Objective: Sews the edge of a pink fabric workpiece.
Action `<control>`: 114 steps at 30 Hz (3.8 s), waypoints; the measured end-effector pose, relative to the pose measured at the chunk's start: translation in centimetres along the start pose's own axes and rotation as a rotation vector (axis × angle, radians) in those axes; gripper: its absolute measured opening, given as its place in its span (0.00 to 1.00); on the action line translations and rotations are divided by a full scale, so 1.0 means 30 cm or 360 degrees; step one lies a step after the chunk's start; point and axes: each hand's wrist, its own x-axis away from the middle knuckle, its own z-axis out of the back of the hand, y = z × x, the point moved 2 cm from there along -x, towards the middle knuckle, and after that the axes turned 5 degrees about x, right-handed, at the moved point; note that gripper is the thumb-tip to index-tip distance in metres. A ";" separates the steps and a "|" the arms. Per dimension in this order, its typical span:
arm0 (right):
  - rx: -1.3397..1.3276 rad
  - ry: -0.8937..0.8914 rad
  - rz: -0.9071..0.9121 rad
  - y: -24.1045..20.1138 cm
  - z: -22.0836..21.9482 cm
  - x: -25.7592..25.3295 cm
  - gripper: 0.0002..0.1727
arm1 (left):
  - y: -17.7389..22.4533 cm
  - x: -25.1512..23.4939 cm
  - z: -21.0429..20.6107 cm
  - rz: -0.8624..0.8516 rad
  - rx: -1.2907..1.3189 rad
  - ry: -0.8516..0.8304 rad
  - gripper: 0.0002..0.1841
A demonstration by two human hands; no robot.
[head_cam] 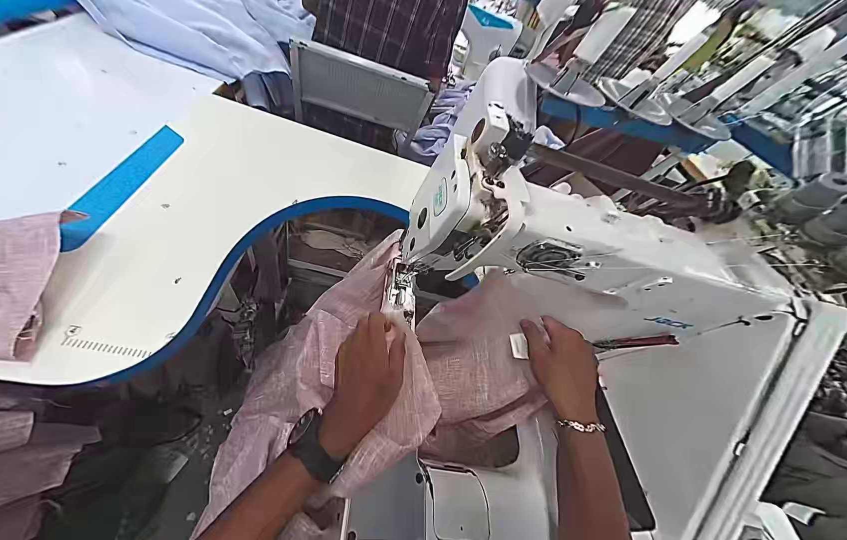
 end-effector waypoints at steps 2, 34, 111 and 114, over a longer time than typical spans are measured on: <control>-0.0241 0.0043 0.0387 -0.095 -0.054 0.068 0.15 | -0.003 -0.022 -0.008 -0.0111 -0.0056 0.0159 0.17; -0.0953 -0.0355 0.1068 -0.253 -0.207 0.111 0.10 | -0.069 -0.032 0.022 -0.0505 0.0093 -0.0227 0.25; 0.0506 -0.0157 0.0866 -0.502 -0.089 0.323 0.04 | -0.134 0.044 0.014 0.0065 0.1110 -0.0337 0.16; 0.0351 0.0069 0.0753 -0.399 -0.109 0.413 0.06 | -0.125 0.131 0.099 -0.0053 0.0792 -0.0323 0.17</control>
